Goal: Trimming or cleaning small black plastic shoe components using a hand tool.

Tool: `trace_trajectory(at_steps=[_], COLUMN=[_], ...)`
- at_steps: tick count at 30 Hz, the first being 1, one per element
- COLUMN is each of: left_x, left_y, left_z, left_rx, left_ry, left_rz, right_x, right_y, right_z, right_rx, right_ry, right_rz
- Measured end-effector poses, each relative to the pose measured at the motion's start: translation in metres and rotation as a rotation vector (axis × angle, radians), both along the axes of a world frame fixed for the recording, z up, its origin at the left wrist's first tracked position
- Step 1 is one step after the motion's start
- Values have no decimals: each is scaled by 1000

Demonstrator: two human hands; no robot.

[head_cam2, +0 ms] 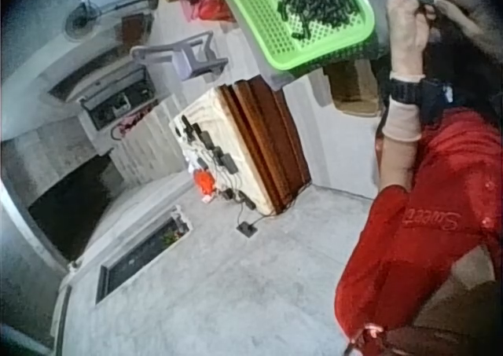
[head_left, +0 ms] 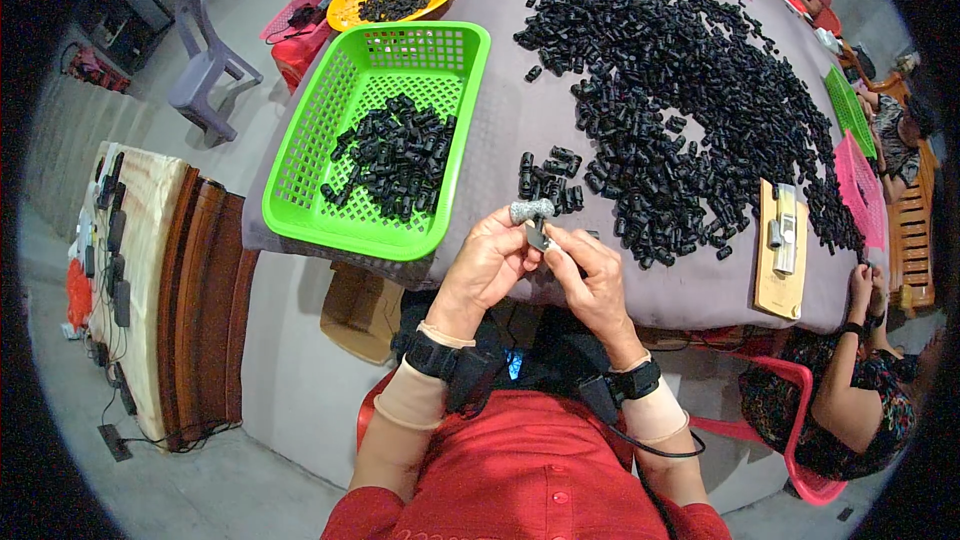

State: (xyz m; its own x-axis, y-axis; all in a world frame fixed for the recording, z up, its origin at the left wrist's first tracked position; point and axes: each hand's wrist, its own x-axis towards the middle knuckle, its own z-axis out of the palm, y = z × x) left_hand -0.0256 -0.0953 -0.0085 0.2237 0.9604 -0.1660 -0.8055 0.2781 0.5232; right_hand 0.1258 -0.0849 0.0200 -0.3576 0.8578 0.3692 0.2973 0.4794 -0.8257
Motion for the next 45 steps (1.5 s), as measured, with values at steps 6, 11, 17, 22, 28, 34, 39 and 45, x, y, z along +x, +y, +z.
trace_trajectory(at_steps=[6,11,17,22,28,34,39,45], left_x=[0,0,1,0,1,10,10,9], left_y=[0,-1,0,0,-3,-4,-4,-3], left_z=[-1,1,1,2,4,19,18,16], left_rx=[5,-16,-4,6,15,-22,7,21], left_ry=[7,13,57,70,65,161,224,106], left_rz=[4,-7,3,-6,-21,38,6,-32], right_x=[0,-1,-3,-5,-5,0,0,0], right_y=[0,0,0,0,0,-2,1,2], right_z=[1,1,1,0,0,-5,-6,-7], right_rx=[-11,0,14,18,58,-279,-288,-292], right_ry=[-12,-11,-19,-27,-45,189,220,226], right_rz=[-4,-14,-43,-54,-92,-169,-176,-169])
